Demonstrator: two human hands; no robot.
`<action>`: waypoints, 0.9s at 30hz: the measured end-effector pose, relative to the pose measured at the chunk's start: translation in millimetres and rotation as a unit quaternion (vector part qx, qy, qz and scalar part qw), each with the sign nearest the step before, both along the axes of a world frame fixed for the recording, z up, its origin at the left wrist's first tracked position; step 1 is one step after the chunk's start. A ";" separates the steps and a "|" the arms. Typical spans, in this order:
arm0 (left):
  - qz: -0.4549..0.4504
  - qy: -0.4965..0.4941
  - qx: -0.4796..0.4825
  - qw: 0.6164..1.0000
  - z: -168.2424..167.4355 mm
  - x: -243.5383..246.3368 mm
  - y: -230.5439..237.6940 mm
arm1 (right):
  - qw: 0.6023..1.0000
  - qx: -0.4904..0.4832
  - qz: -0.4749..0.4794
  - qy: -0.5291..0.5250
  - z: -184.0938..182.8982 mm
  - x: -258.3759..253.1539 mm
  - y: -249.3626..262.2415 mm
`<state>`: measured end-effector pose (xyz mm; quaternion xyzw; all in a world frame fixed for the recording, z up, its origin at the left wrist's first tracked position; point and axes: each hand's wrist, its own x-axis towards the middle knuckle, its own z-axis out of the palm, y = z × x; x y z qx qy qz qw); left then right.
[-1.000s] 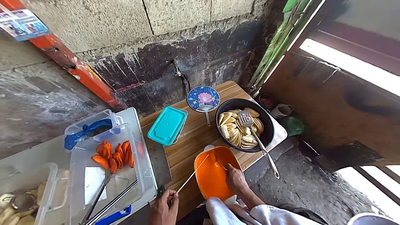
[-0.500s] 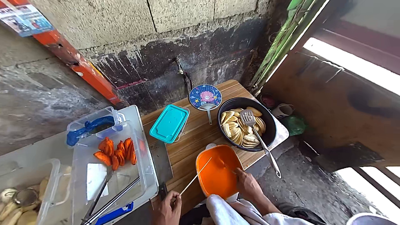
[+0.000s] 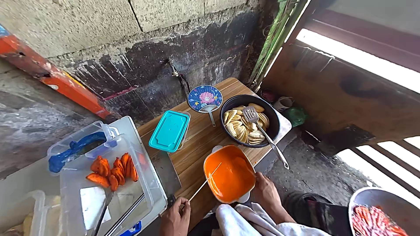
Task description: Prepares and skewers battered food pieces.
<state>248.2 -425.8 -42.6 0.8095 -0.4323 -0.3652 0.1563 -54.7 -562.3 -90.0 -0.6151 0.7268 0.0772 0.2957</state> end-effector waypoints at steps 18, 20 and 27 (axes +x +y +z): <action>-0.039 -0.001 0.000 0.999 0.3 -0.3 -5.1 | 0.992 0.109 0.057 -0.016 6.1 10.3 33.2; -0.032 -0.002 -0.005 0.999 1.4 -5.2 -7.2 | 0.993 0.092 0.044 -0.052 4.2 9.1 32.9; -0.030 -0.015 0.000 0.999 1.4 -7.8 -8.2 | 0.996 0.024 0.055 0.060 13.8 -21.4 -0.2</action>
